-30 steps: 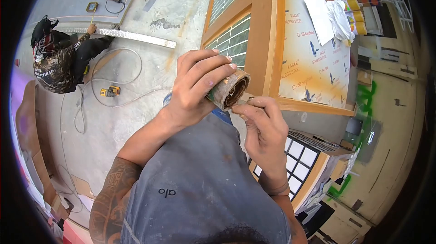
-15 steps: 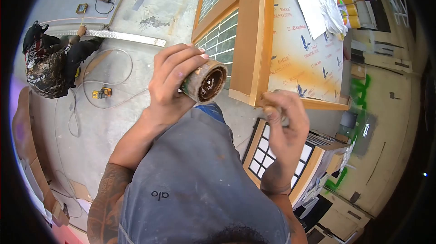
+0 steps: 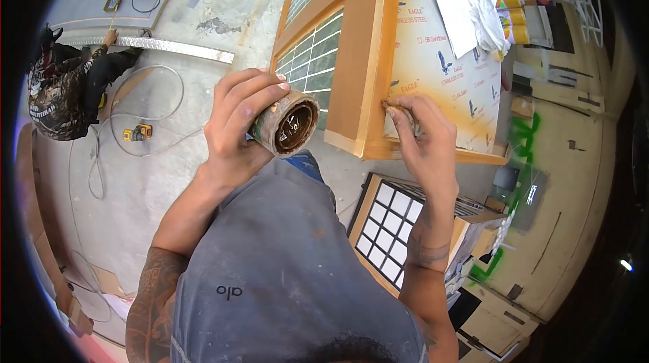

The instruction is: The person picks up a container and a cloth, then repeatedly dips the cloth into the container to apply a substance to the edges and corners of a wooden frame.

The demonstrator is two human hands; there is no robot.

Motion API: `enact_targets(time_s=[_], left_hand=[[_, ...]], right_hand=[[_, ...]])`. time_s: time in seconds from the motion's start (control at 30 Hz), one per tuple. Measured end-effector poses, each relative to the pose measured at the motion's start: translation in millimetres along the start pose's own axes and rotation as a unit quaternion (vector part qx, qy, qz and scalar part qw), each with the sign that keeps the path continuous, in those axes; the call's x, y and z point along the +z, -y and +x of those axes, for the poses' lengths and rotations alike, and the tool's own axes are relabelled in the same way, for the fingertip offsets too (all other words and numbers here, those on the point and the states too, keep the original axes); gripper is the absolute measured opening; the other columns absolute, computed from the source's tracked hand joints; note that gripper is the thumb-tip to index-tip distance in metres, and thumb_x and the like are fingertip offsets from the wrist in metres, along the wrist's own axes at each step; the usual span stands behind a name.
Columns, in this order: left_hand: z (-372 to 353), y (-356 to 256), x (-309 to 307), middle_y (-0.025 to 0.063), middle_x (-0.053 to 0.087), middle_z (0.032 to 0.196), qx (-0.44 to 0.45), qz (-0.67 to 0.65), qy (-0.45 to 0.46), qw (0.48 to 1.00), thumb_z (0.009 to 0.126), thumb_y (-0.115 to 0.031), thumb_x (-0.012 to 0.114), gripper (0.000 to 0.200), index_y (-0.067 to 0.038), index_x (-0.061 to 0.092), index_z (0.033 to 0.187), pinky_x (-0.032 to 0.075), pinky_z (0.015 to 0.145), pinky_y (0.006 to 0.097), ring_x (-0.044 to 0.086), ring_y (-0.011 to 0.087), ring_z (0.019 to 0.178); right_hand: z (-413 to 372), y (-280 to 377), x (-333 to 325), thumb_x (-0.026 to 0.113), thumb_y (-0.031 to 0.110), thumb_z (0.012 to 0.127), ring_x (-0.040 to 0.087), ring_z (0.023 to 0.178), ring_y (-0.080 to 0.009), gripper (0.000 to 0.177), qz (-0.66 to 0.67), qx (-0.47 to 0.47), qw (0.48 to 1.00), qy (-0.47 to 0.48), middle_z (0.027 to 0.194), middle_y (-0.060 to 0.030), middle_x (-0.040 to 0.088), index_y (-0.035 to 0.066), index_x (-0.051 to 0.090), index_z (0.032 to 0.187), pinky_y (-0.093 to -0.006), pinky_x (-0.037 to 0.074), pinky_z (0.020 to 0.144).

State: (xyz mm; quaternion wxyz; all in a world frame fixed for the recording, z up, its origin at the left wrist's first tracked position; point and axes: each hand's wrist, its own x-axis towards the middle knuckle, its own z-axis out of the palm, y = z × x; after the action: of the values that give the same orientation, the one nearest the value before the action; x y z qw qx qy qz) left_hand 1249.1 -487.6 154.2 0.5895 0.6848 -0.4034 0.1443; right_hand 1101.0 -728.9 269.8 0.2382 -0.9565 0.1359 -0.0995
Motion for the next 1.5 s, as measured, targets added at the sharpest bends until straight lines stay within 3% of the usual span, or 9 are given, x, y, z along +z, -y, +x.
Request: enact_targets(time_s=[0.23, 0.43, 0.63, 0.73, 1.03, 1.33, 1.5], left_hand=[[-3, -2, 1, 0.0130, 0.076, 0.124, -0.007, 0.007, 0.001, 1.000, 0.069, 0.000, 0.096, 0.061, -0.003, 0.075, 0.126, 0.057, 0.104, 0.0449, 0.070, 0.0358, 0.119], [-6, 0, 1, 0.0125, 0.077, 0.124, -0.020, 0.013, -0.003, 1.000, 0.069, 0.001, 0.096, 0.060, -0.004, 0.075, 0.125, 0.057, 0.104, 0.0447, 0.070, 0.0358, 0.120], [-6, 1, 0, 0.0124, 0.077, 0.125, -0.024, 0.013, 0.002, 1.000, 0.068, 0.002, 0.096, 0.062, -0.004, 0.074, 0.125, 0.057, 0.104, 0.0448, 0.070, 0.0362, 0.120], [-8, 1, 0, 0.0126, 0.077, 0.125, -0.026, 0.018, -0.002, 0.999, 0.067, 0.002, 0.096, 0.063, -0.004, 0.074, 0.126, 0.057, 0.104, 0.0446, 0.070, 0.0363, 0.120], [-9, 1, 0, 0.0130, 0.077, 0.126, -0.031, 0.017, 0.003, 0.999, 0.067, 0.002, 0.096, 0.065, -0.004, 0.075, 0.127, 0.057, 0.103, 0.0441, 0.070, 0.0361, 0.120], [-10, -1, 2, 0.0131, 0.077, 0.126, -0.033, 0.012, 0.005, 0.999, 0.066, 0.002, 0.096, 0.066, -0.004, 0.074, 0.128, 0.057, 0.103, 0.0445, 0.070, 0.0365, 0.120], [-9, 0, 5, 0.0132, 0.077, 0.126, -0.022, 0.007, 0.012, 1.000, 0.066, 0.002, 0.096, 0.065, -0.004, 0.074, 0.127, 0.057, 0.103, 0.0444, 0.070, 0.0367, 0.120]], right_hand=[[3, -1, 1, 0.075, -0.004, 0.096, 0.073, 0.094, -0.0374, 0.015, -0.060, -0.062, 0.996, 0.034, 0.104, -0.0175, 0.072, -0.001, 0.075, 0.111, -0.0423, 0.059, 0.083], [-18, 18, -19, 0.077, -0.003, 0.095, 0.072, 0.096, -0.0364, 0.016, -0.030, -0.019, 0.990, 0.136, 0.105, -0.0158, 0.071, 0.000, 0.076, 0.111, -0.0431, 0.058, 0.083], [-8, 14, -8, 0.078, -0.002, 0.095, 0.073, 0.093, -0.0352, 0.016, -0.021, -0.041, 0.997, 0.062, 0.102, -0.0159, 0.071, 0.001, 0.077, 0.110, -0.0418, 0.058, 0.080], [-5, 3, 0, 0.078, -0.002, 0.096, 0.073, 0.090, -0.0355, 0.015, 0.005, 0.004, 0.998, 0.056, 0.101, -0.0171, 0.072, 0.000, 0.077, 0.110, -0.0415, 0.059, 0.080], [35, -20, 6, 0.077, -0.003, 0.097, 0.075, 0.089, -0.0318, 0.015, -0.033, -0.030, 0.998, -0.043, 0.105, -0.0173, 0.075, -0.003, 0.077, 0.112, -0.0381, 0.059, 0.082], [39, -21, 12, 0.075, -0.006, 0.096, 0.075, 0.089, -0.0317, 0.012, 0.017, -0.028, 0.999, -0.041, 0.103, -0.0169, 0.075, -0.004, 0.076, 0.109, -0.0379, 0.059, 0.082], [31, -16, 9, 0.073, -0.008, 0.094, 0.074, 0.090, -0.0360, 0.014, 0.013, -0.020, 1.000, -0.002, 0.102, -0.0176, 0.073, -0.003, 0.076, 0.107, -0.0409, 0.059, 0.081]])
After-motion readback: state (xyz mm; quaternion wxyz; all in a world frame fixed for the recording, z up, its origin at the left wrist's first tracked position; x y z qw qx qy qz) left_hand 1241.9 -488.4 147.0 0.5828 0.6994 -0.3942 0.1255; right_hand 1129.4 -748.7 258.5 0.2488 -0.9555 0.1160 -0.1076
